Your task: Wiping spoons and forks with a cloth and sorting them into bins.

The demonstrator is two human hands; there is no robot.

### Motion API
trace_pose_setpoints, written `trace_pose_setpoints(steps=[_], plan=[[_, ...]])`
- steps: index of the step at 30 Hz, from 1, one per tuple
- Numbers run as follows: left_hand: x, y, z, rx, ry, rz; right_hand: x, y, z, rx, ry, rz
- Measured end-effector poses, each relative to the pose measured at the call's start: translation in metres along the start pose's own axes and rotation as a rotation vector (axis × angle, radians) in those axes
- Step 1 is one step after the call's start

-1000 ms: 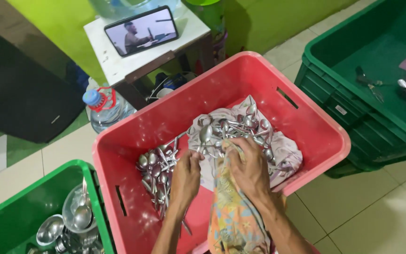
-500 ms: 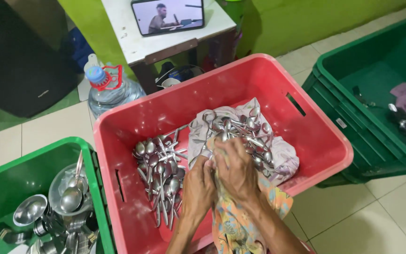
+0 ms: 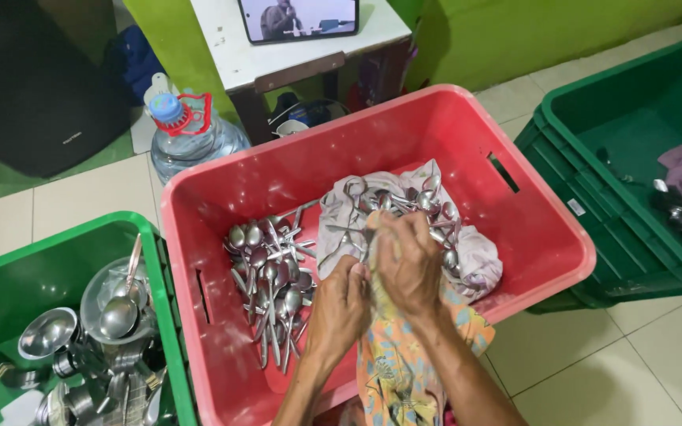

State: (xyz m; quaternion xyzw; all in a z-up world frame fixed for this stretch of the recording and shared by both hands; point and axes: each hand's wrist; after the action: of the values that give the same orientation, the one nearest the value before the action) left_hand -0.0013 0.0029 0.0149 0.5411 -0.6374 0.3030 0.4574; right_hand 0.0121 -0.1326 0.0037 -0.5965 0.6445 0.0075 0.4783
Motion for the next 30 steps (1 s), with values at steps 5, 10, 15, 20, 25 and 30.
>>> trace_pose_setpoints(steps=[5,10,15,20,25,30], plan=[[-0.008,-0.002,-0.006,-0.022,0.077,0.088,0.000,0.000,0.003,-0.023,-0.011,-0.077],[-0.010,-0.006,-0.001,-0.103,0.329,-0.063,0.014,-0.006,-0.005,0.112,-0.180,0.164],[-0.011,-0.013,-0.003,0.011,0.287,-0.177,0.018,-0.003,-0.008,0.111,-0.316,0.383],[-0.017,-0.016,-0.001,0.040,0.459,-0.077,0.007,-0.003,-0.013,0.081,-0.315,0.320],[-0.010,-0.012,-0.001,0.159,0.364,0.085,0.000,0.012,-0.004,0.088,-0.174,0.035],[-0.009,-0.003,0.008,0.172,0.044,0.173,-0.017,0.014,0.003,-0.018,0.015,-0.217]])
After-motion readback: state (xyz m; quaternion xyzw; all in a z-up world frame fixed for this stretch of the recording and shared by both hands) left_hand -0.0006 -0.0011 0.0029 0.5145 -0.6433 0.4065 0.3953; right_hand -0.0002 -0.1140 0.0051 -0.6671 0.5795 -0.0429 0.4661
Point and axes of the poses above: each hand's wrist, its own y-axis away from the middle knuckle, its own z-axis out of the palm, x = y × z, and after that the axes turned 3 degrees about z, right-handed
